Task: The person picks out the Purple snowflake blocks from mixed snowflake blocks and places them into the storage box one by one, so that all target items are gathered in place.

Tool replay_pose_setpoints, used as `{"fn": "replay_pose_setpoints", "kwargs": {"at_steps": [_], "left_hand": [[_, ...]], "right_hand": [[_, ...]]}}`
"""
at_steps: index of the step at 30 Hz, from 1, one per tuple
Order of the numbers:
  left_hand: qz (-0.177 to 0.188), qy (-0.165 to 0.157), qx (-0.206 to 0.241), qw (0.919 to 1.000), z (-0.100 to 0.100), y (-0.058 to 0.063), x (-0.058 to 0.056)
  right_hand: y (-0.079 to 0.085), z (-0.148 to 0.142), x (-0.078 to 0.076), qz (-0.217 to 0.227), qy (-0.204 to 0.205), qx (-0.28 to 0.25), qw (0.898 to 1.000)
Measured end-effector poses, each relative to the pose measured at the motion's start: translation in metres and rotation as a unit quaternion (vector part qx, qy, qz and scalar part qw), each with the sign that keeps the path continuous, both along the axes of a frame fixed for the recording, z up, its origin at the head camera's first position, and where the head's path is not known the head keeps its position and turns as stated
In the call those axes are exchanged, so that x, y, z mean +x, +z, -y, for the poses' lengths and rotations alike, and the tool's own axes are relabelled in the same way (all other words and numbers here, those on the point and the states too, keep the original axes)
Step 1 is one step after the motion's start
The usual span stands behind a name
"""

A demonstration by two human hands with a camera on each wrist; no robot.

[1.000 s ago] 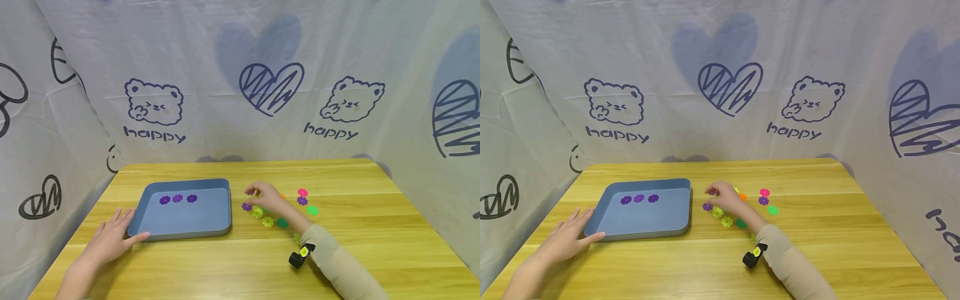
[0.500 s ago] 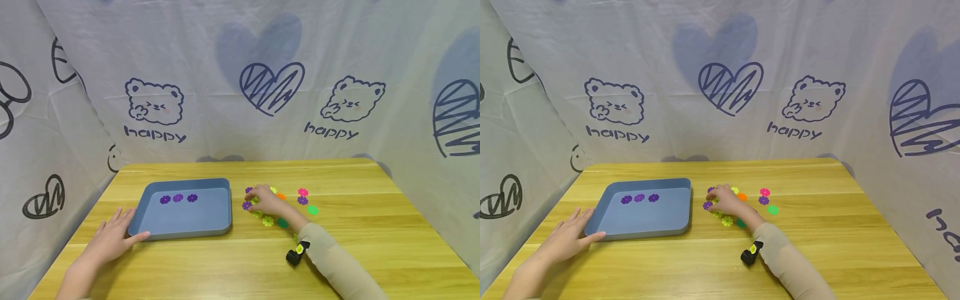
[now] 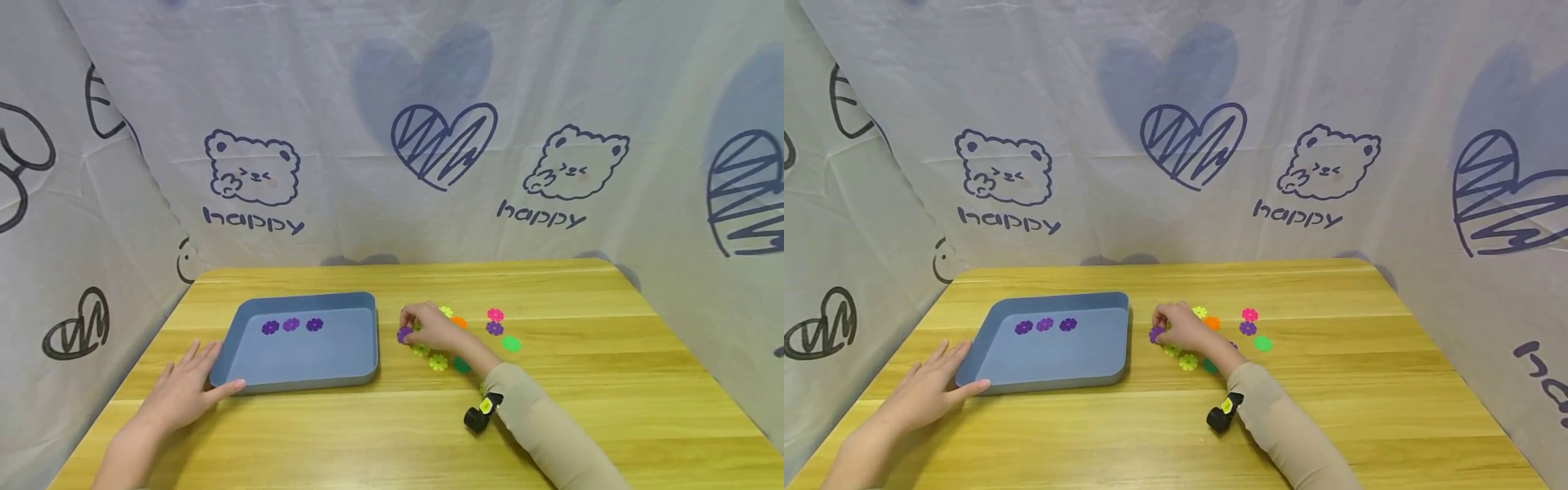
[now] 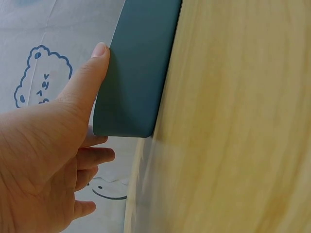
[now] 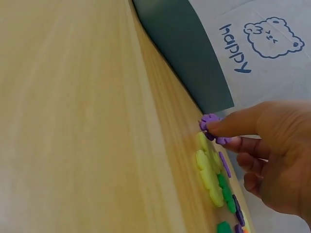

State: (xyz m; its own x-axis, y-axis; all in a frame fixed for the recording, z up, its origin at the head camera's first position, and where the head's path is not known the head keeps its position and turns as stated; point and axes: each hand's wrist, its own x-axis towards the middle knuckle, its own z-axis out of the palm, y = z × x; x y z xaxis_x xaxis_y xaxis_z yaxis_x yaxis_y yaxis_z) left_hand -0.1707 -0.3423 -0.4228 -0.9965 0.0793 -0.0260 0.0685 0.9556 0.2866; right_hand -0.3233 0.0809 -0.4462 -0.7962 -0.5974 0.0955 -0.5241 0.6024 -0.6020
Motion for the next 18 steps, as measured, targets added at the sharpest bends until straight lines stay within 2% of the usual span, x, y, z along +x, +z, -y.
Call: {"fn": "replay_pose_setpoints", "kwargs": {"at_steps": [4,7,18], "left_hand": [[-0.002,-0.001,0.001,1.0,0.0,0.0,0.0],[-0.003,-0.001,0.0,1.0,0.0,-0.001,0.001],[-0.001,-0.001,0.002,1.0,0.0,-0.001,0.0]], "right_hand": [[0.003,0.0,0.001,0.042,-0.014,-0.041,0.998],[0.008,0.001,0.002,0.057,-0.027,-0.059,0.996],[0.029,0.02,-0.002,0.074,-0.059,-0.125,0.988]]}}
